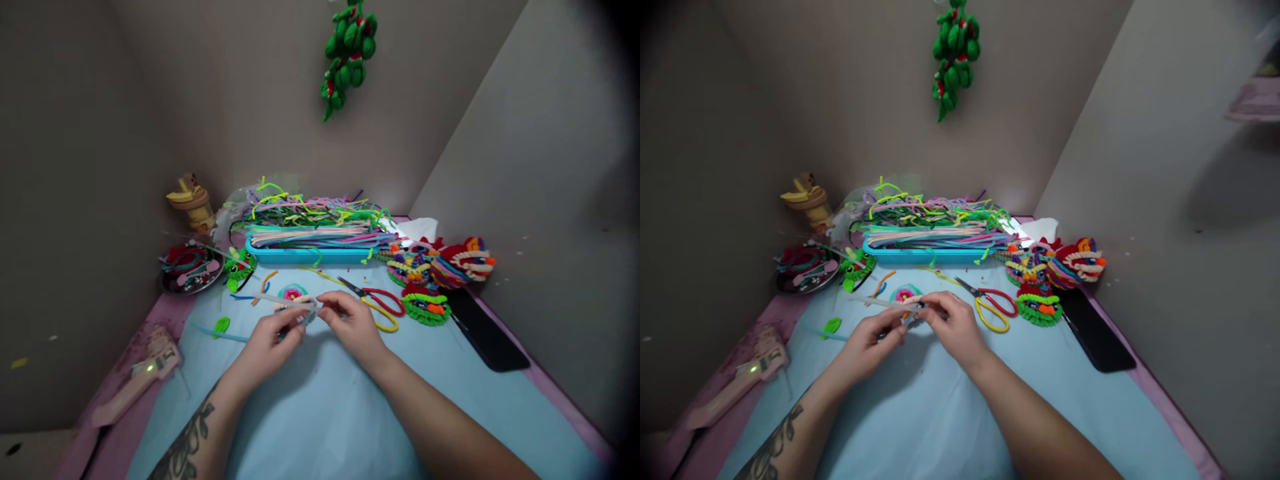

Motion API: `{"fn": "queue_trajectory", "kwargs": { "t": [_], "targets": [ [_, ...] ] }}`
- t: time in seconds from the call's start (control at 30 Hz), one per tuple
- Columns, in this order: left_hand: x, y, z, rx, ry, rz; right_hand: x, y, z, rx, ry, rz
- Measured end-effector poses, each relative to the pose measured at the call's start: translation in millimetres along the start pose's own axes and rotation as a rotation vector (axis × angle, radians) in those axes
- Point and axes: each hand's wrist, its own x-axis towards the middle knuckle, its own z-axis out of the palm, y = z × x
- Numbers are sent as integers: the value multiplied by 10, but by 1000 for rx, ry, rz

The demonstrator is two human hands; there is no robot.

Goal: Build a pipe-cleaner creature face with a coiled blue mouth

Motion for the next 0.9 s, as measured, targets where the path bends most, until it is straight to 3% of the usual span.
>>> {"fn": "queue_trajectory", "kwargs": {
  "t": [0.17, 0.43, 0.67, 0.77, 0.9],
  "targets": [
    [-5, -15, -9, 19, -2, -29, 14, -73, -25, -21, -81, -74],
    [4, 7, -24, 38, -40, -11, 34, -39, -32, 146, -198, 27],
    [-27, -62, 21, 42, -13, -28, -11, -19, 34, 33, -57, -31],
    [-25, -88, 56, -6, -5, -42, -60, -18, 74, -61, 46, -142],
    [-9, -101, 83, -193, 12, -62, -110, -20, 98, -172, 76, -270]
  ]
}}
